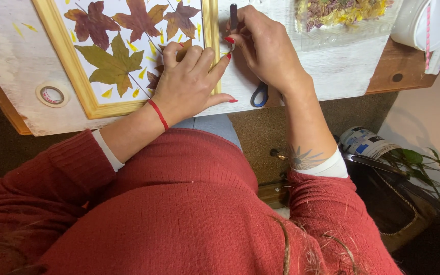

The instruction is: Framing pressed autumn leaves in a wooden frame using tweezers and tape.

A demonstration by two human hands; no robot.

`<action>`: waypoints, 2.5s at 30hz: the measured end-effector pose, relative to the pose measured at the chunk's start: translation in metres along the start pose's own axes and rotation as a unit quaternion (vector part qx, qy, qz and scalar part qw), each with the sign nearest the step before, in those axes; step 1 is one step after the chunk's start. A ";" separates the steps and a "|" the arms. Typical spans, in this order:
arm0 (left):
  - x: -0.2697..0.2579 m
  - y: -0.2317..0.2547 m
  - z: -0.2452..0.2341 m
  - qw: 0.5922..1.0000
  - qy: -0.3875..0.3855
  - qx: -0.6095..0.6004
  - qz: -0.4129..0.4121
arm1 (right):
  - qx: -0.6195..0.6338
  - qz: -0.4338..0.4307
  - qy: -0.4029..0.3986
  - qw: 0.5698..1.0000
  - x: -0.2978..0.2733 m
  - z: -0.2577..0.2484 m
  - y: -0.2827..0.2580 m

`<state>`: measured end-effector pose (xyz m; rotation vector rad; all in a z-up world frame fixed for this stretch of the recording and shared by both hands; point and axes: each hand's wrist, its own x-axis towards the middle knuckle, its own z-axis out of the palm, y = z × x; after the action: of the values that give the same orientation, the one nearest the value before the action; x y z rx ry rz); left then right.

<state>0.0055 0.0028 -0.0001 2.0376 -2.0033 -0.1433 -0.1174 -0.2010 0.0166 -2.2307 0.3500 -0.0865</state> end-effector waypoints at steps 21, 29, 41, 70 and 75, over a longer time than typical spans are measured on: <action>-0.085 -0.044 -0.058 0.989 0.093 -0.118 -0.013 | 0.443 0.304 0.302 0.787 -0.071 0.089 -0.049; -0.135 -0.063 -0.047 0.992 0.092 -0.073 -0.049 | 0.484 0.314 0.331 0.747 -0.065 0.146 -0.081; -0.125 -0.066 -0.041 0.996 0.076 -0.030 0.039 | 0.475 0.312 0.377 0.731 -0.059 0.169 -0.101; -0.110 -0.085 -0.045 0.997 0.001 -0.057 0.058 | 0.446 0.319 0.409 0.730 -0.053 0.175 -0.111; -0.109 -0.095 -0.049 0.995 0.004 -0.039 0.087 | 0.438 0.306 0.414 0.737 -0.054 0.173 -0.110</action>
<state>0.1060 0.1174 0.0076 1.8044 -2.1241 -0.1758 -0.1137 0.0100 -0.0048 -0.9374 1.2181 -0.7382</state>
